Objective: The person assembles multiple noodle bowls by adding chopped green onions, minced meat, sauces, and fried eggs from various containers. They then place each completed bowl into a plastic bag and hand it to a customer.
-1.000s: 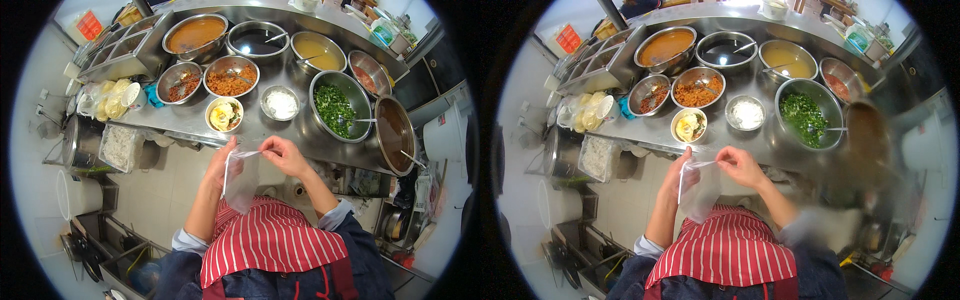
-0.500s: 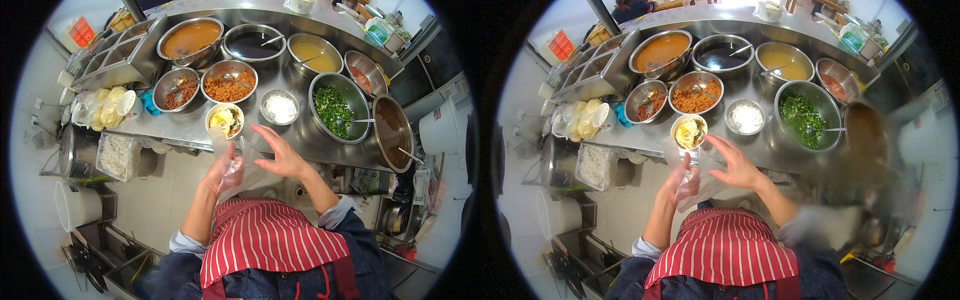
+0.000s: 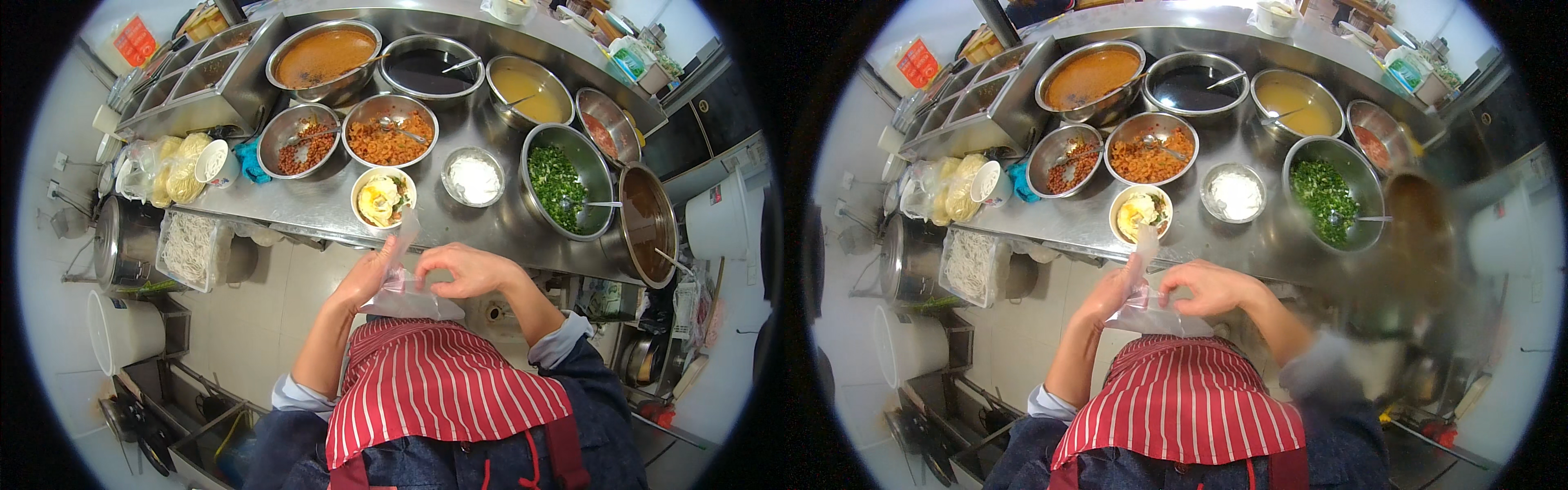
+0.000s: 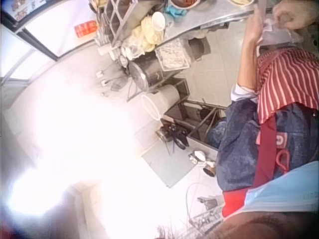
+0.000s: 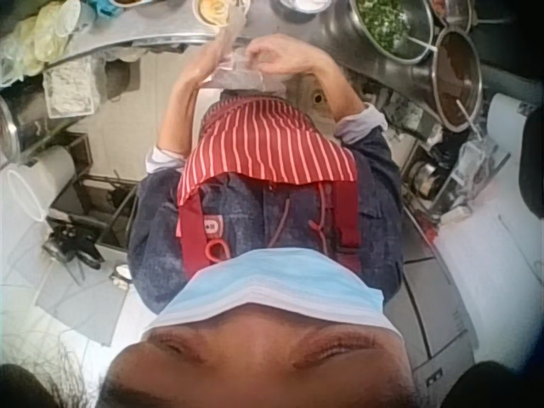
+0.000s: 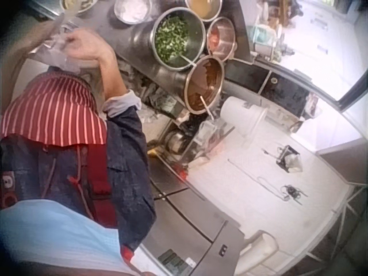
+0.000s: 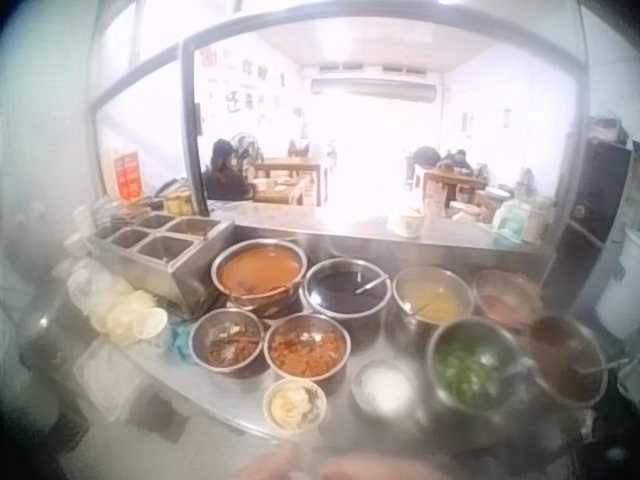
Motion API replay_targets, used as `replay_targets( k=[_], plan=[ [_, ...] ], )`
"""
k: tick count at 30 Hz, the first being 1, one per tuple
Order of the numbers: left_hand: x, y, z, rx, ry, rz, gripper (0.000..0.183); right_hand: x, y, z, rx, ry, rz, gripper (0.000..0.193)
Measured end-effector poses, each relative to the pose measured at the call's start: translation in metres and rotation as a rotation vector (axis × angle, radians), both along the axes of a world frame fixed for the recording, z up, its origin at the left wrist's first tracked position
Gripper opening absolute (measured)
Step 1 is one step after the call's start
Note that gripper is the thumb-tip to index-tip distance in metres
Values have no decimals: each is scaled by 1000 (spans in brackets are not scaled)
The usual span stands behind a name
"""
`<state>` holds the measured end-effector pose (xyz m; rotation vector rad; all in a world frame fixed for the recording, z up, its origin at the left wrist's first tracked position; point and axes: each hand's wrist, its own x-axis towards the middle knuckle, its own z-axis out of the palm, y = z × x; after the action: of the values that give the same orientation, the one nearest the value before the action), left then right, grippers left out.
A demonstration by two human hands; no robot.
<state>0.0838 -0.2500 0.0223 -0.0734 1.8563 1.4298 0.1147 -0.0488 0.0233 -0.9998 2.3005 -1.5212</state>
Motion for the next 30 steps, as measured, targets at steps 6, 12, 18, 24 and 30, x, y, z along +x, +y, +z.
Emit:
replay_targets(
  k=[6, 12, 18, 24, 30],
  plan=[
    [-13, -10, -2, 61, -29, -198, 61, -2, -9, 6, 100, -441, -61, 21],
    [-5, -7, -13, 26, 74, -118, 69, 14, -14, 12, 5, -678, -174, 19],
    [-2, -11, -11, -92, 139, -106, 67, 34, -17, -12, -55, -745, -261, 15],
    [55, -23, 5, -147, 733, 206, 24, 55, -16, -38, -535, -799, -716, 6],
    [79, 5, -23, 102, 376, 110, 15, 67, -43, -46, -219, -559, -704, 29]
  ],
)
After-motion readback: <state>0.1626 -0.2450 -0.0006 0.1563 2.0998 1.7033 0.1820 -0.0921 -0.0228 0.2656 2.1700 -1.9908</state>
